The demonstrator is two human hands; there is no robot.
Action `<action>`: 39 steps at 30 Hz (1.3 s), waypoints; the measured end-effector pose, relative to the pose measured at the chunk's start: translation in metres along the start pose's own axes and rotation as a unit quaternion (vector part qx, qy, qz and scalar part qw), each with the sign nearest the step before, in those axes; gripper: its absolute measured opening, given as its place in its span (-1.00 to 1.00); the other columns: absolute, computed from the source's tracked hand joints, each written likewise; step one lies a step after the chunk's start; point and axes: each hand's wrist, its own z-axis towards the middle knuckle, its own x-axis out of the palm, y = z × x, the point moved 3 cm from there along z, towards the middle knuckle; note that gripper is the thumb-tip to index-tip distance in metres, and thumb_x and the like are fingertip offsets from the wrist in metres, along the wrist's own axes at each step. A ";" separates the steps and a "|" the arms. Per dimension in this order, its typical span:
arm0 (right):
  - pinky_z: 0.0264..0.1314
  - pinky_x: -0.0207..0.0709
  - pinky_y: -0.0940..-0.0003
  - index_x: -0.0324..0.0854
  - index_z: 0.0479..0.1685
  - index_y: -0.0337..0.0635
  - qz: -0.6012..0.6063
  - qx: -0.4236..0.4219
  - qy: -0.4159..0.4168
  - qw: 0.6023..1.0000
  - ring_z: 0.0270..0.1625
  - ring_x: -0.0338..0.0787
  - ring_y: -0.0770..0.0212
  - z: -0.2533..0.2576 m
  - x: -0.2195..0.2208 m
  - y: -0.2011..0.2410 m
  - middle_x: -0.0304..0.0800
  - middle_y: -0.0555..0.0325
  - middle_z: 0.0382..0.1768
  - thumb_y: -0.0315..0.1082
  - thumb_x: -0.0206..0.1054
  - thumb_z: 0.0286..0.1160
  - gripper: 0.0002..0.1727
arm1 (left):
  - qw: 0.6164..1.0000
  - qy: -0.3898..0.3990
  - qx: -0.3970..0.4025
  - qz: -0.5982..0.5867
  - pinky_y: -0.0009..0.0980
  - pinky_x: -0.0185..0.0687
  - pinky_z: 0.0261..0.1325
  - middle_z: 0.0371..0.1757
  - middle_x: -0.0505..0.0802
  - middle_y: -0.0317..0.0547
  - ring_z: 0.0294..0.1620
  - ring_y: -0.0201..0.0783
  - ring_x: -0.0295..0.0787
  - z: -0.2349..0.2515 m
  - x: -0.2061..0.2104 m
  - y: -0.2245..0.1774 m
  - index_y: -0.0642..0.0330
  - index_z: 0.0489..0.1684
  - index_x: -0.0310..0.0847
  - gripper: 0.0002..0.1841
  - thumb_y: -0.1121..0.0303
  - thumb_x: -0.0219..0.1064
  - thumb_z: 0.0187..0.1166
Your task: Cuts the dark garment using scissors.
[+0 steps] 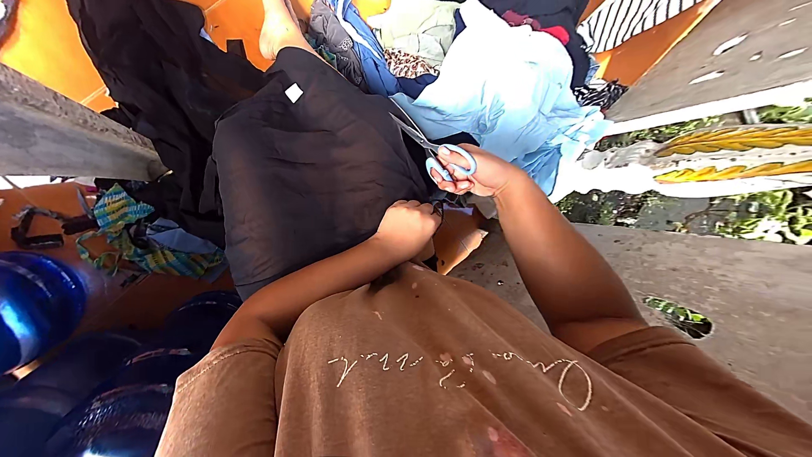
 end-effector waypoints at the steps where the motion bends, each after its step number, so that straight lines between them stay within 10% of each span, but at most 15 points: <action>1: -0.78 0.10 0.82 0.46 -0.52 -0.02 -0.002 0.008 -0.004 1.000 -0.83 0.28 0.70 0.002 0.001 0.004 0.48 0.46 -0.76 -0.12 -0.23 0.86 -0.48 | 1.000 0.004 0.002 -0.001 -0.04 0.70 -0.03 -0.23 0.89 0.11 -0.07 0.08 0.88 0.000 0.000 0.000 0.34 -0.30 0.84 -0.81 0.50 0.28 0.59; 20: -0.82 0.02 0.74 0.47 -0.53 -0.09 -0.107 0.085 -0.069 0.988 -0.86 0.18 0.63 0.023 0.003 0.041 0.39 0.44 -0.79 -0.22 0.07 0.85 -0.58 | 1.000 0.000 0.004 -0.011 -0.06 0.69 -0.05 -0.24 0.88 0.11 -0.09 0.07 0.88 0.002 -0.001 0.001 0.36 -0.32 0.83 -0.80 0.52 0.25 0.59; 27: -0.80 0.01 0.80 0.40 -0.51 0.01 -0.042 0.107 -0.017 0.993 -0.84 0.17 0.68 0.016 -0.005 0.041 0.37 0.45 -0.75 -0.04 -0.28 0.91 -0.45 | 0.999 0.044 -0.006 -0.017 -0.04 0.67 0.05 -0.13 0.89 0.14 0.01 0.09 0.87 0.004 -0.004 0.001 0.38 -0.19 0.82 -0.76 0.52 0.17 0.65; 39: -0.82 0.05 0.80 0.37 -0.49 0.00 -0.065 0.179 -0.008 0.982 -0.86 0.19 0.66 0.026 -0.007 0.069 0.36 0.42 -0.76 0.11 -0.20 0.89 -0.44 | 0.994 0.102 -0.019 -0.037 -0.05 0.63 0.13 -0.03 0.88 0.15 0.10 0.08 0.84 0.008 -0.008 0.001 0.39 -0.05 0.79 -0.72 0.53 0.09 0.69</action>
